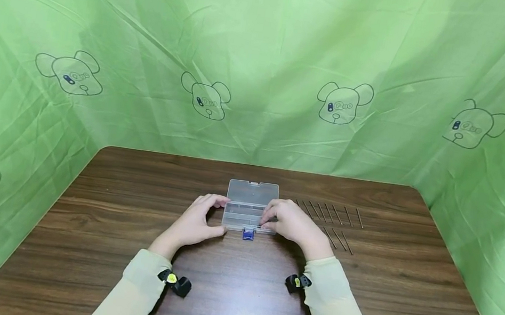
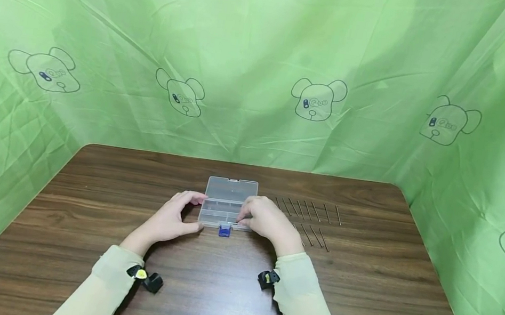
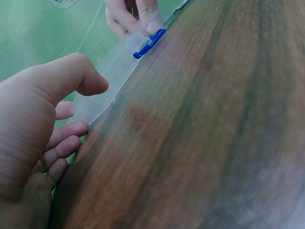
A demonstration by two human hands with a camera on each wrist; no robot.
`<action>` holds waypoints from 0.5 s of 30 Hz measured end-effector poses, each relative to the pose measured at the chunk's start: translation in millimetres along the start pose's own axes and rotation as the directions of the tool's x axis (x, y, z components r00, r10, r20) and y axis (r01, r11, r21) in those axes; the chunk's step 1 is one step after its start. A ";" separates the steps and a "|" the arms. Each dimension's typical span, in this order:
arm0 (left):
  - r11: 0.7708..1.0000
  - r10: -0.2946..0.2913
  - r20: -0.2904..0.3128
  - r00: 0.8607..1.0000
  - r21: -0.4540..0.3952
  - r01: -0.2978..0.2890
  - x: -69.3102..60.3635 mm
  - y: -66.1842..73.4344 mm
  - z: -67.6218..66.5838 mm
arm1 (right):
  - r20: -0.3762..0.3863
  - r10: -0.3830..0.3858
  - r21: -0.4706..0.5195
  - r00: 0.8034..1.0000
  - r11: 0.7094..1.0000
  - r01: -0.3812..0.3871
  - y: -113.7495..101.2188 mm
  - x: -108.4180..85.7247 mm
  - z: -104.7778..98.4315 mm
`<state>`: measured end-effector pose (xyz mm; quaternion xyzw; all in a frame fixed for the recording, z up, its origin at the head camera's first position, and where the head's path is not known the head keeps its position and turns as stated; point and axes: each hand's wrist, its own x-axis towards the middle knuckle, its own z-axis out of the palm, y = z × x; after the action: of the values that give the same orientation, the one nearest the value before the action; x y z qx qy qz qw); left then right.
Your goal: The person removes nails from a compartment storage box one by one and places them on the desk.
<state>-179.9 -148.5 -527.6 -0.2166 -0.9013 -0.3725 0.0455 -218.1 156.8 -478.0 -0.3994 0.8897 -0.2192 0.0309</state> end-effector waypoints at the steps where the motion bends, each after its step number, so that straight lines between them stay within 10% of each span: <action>1: 1.000 -0.002 -0.001 1.000 -0.001 0.002 -0.1 0.2 -0.2 | 0.000 -0.005 -0.010 1.000 1.000 0.005 -0.4 0.3 -0.1; 15: 1.000 -0.006 0.004 1.000 -0.005 0.006 -0.4 0.5 -0.8 | -0.013 -0.004 -0.019 1.000 1.000 0.004 -3.4 2.2 2.2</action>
<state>-179.4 -148.9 -526.8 -0.2146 -0.9010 -0.3746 0.0422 -216.7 152.4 -478.3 -0.4001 0.8910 -0.2134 0.0209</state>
